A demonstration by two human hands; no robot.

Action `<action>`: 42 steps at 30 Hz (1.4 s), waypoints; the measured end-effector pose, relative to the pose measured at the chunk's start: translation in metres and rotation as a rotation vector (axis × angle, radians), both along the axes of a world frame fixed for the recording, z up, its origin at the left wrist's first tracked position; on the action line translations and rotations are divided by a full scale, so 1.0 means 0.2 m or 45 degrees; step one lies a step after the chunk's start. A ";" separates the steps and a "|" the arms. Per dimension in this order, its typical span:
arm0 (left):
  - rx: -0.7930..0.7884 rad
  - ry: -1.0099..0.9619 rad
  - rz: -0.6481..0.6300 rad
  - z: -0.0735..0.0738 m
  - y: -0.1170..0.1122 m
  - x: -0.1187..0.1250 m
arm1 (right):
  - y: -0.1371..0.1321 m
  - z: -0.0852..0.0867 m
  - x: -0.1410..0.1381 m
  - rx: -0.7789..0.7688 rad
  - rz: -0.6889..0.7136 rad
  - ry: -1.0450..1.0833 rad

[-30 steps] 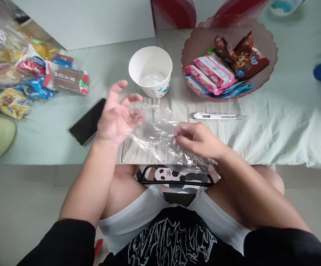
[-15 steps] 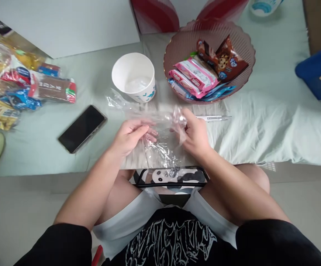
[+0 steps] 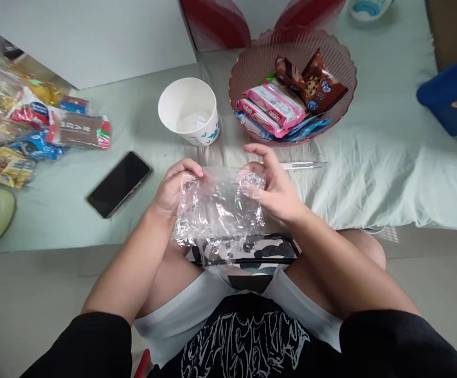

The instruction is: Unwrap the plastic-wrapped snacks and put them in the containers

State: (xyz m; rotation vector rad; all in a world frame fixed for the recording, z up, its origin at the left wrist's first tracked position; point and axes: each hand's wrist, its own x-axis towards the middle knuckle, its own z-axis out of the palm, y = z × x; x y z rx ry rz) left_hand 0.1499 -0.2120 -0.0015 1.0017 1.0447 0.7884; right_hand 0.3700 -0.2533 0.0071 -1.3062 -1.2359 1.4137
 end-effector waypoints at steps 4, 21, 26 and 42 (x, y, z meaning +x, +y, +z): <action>0.131 0.075 -0.012 -0.04 0.01 -0.02 | 0.01 -0.01 -0.02 -0.035 0.065 -0.037; 0.373 0.170 -0.105 -0.05 0.03 -0.09 | 0.03 -0.09 0.03 0.035 -0.006 -0.134; 0.422 0.295 -0.091 -0.05 0.02 -0.09 | 0.02 -0.11 0.02 0.013 0.044 -0.221; -0.018 0.009 -0.123 -0.06 -0.02 0.00 | 0.01 -0.10 -0.01 0.016 -0.024 0.003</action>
